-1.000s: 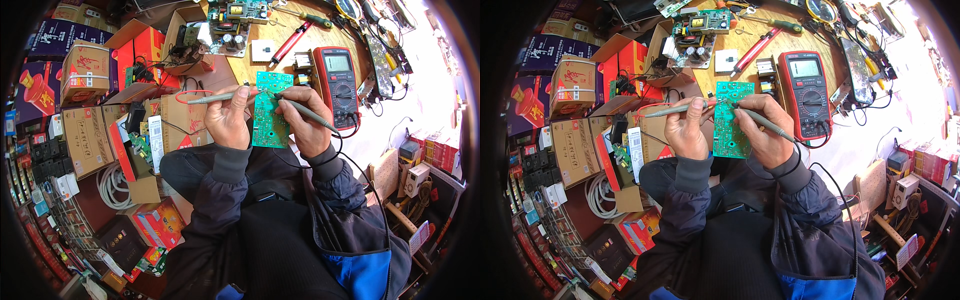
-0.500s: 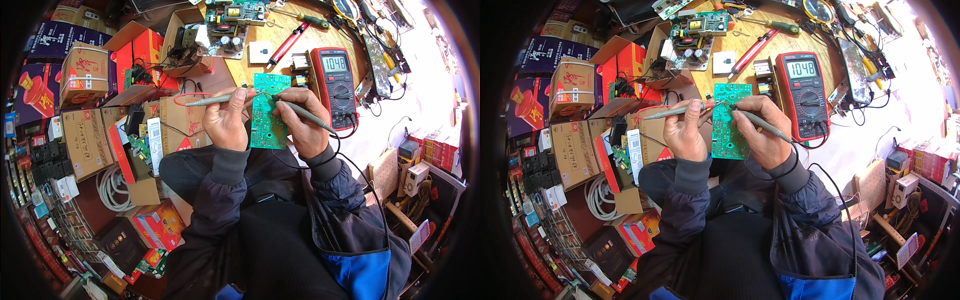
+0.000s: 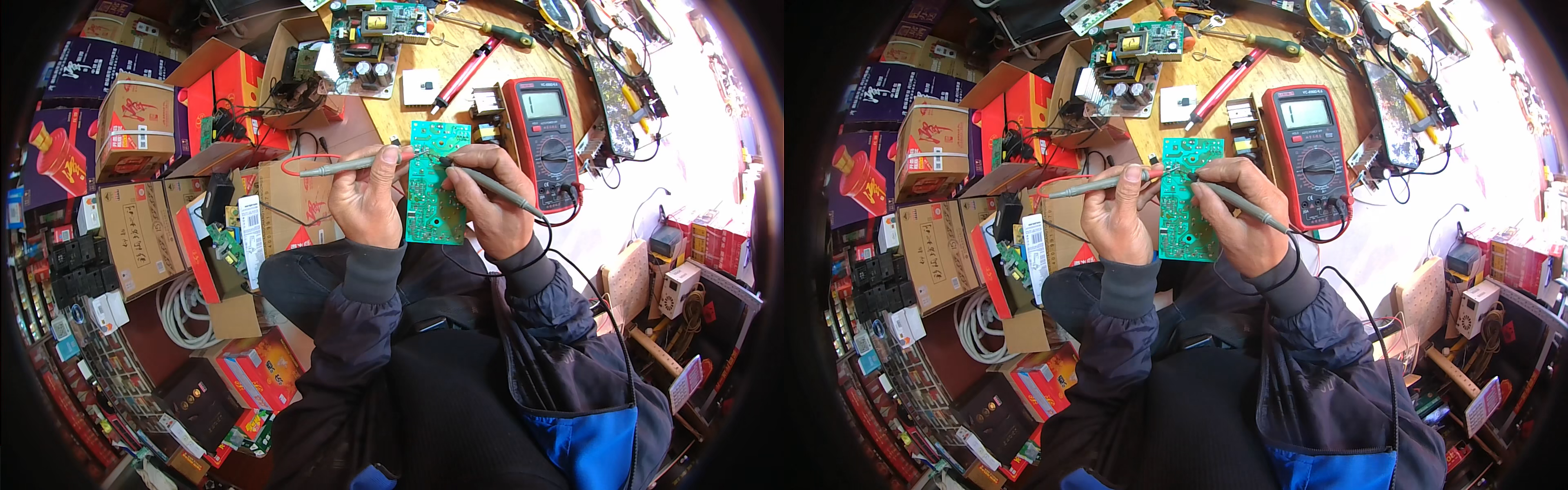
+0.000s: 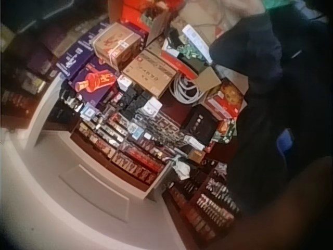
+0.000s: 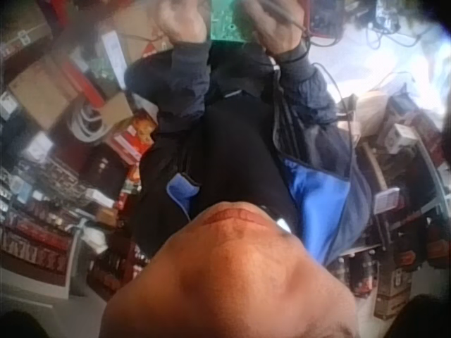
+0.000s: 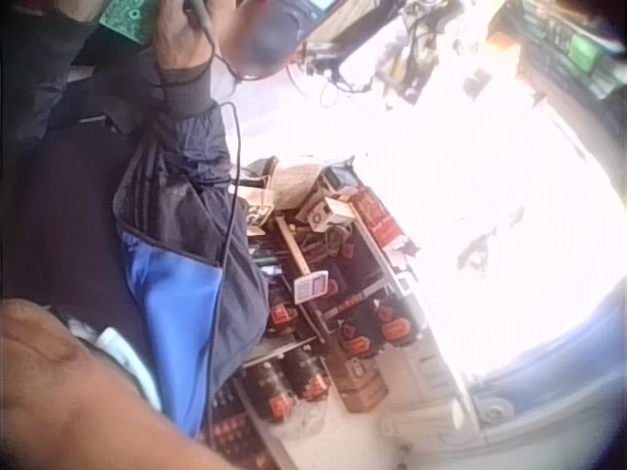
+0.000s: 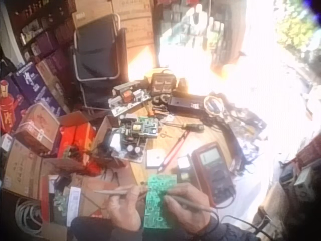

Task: The person sits cross-legged on the floor and uses a multimeter to test points on a green circuit board. They switch between different test points and observe the multimeter readings throughout the clip.

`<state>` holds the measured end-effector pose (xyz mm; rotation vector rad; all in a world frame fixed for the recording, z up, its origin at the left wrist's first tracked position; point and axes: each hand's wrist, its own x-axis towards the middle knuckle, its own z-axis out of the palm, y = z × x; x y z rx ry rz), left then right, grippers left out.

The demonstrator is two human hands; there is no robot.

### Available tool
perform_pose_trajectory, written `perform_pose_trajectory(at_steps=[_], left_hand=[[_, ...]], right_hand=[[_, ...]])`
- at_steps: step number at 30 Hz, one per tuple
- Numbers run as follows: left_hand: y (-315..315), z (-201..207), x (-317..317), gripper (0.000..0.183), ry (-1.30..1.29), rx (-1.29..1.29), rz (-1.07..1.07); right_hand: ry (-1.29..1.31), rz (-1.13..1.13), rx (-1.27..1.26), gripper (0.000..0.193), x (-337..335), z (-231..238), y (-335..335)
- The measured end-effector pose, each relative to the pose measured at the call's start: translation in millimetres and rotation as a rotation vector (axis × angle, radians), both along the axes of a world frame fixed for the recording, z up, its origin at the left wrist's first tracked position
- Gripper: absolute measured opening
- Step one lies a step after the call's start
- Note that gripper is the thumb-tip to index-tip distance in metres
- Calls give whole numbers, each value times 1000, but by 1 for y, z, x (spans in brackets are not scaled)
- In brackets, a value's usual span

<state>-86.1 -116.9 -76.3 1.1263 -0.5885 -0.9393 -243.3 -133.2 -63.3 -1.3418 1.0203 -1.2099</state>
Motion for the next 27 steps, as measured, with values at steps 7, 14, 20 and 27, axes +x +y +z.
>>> perform_pose_trajectory(at_steps=[7,14,20,27], left_hand=[[0,0,0,19,18,-5,-2],[0,1,0,19,23,-4,1],[1,1,0,20,18,-3,6],[0,1,0,20,23,1,5]], right_hand=[[-29,-11,-3,15,1,0,0],[-63,-20,35,16,2,1,0],[-39,-17,14,15,2,-1,0],[-39,-17,47,16,3,0,0]])
